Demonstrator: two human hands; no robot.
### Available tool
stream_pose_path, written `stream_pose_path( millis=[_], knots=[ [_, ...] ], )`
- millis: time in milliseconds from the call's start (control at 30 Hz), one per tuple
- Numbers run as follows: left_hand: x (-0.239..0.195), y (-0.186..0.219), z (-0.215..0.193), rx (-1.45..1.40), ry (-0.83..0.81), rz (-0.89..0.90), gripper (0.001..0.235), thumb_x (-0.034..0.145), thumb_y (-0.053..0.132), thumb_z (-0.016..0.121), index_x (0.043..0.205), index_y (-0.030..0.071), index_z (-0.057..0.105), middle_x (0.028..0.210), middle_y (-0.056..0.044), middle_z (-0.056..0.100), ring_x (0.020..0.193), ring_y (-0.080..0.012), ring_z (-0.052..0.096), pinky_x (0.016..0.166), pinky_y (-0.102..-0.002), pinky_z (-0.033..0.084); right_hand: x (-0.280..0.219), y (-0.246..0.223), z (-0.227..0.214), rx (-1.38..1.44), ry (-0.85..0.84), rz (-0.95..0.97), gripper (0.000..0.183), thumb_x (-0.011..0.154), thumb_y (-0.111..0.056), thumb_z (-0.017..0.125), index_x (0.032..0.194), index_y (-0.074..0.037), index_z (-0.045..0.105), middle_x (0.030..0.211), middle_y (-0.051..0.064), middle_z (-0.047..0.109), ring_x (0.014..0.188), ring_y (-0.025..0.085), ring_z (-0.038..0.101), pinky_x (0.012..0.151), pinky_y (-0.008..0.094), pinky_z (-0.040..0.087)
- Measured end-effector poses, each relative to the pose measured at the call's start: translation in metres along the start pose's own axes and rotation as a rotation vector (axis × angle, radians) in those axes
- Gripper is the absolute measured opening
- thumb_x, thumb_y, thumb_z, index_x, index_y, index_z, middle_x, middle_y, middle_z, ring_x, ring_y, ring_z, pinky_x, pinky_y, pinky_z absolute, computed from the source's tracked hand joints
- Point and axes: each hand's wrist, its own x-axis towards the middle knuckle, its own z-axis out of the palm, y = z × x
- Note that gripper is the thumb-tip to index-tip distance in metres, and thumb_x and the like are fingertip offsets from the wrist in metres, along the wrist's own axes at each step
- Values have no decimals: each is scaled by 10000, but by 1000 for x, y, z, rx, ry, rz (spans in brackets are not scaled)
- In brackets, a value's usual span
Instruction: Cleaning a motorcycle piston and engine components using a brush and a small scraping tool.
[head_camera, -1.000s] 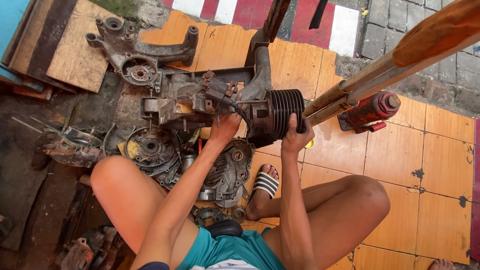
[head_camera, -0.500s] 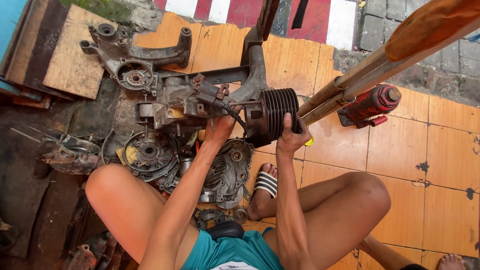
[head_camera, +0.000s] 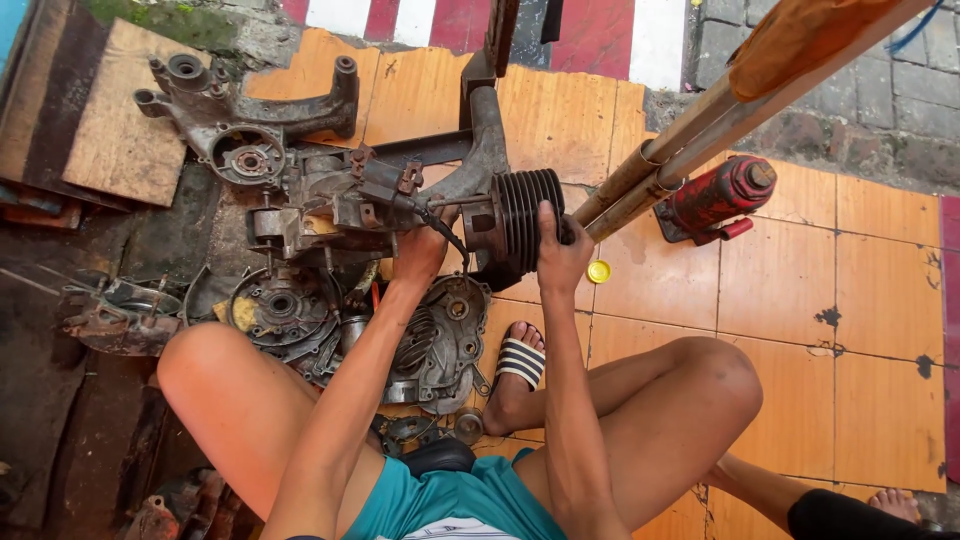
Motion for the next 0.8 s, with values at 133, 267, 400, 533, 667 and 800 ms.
stream_pose_path(
  millis=[133, 267, 400, 533, 667, 800],
  knots=[
    [2, -10, 2, 15, 31, 15, 250, 1020, 85, 650, 1259, 134, 704, 891, -81, 753, 795, -277, 760, 731, -499, 626, 15, 11, 12, 15, 54, -53, 385, 867, -422, 868, 699, -107, 724, 560, 26, 569, 608, 81, 537, 558, 243, 440],
    [-21, -20, 39, -86, 5, -11, 288, 1053, 56, 607, 1335, 88, 650, 962, -140, 740, 845, -339, 749, 763, -583, 581, 1, 26, 7, 11, 106, -55, 398, 882, -411, 853, 693, -82, 733, 544, 78, 585, 600, 84, 562, 563, 256, 452],
    [-3, -9, 4, -42, -30, -24, 305, 1067, 92, 599, 1360, 168, 638, 1076, -100, 737, 963, -318, 748, 864, -579, 589, 7, 5, 12, 49, 110, -30, 377, 859, -403, 867, 665, -104, 745, 544, 58, 605, 597, 82, 555, 566, 246, 454],
    [-11, -20, 28, -35, -61, -46, 296, 1058, 85, 611, 1351, 126, 633, 1072, -121, 740, 963, -326, 749, 869, -585, 597, 8, 0, 13, 64, 123, -9, 382, 858, -383, 869, 665, -80, 741, 540, 66, 588, 598, 99, 547, 568, 268, 456],
    [-8, -11, 7, -14, -88, -30, 316, 1080, 113, 578, 1392, 161, 592, 1133, -95, 730, 1025, -302, 730, 884, -570, 598, -1, 8, 4, 83, 108, -10, 350, 905, -380, 826, 741, -79, 759, 585, 63, 618, 636, 85, 544, 590, 258, 466],
    [-20, -27, 53, -6, -33, -29, 265, 1100, 111, 564, 1356, 130, 628, 1043, -105, 749, 906, -283, 767, 797, -537, 622, -3, 11, 8, 102, 112, -31, 379, 921, -419, 812, 812, -56, 793, 638, 99, 681, 663, 100, 619, 613, 281, 507]
  ],
)
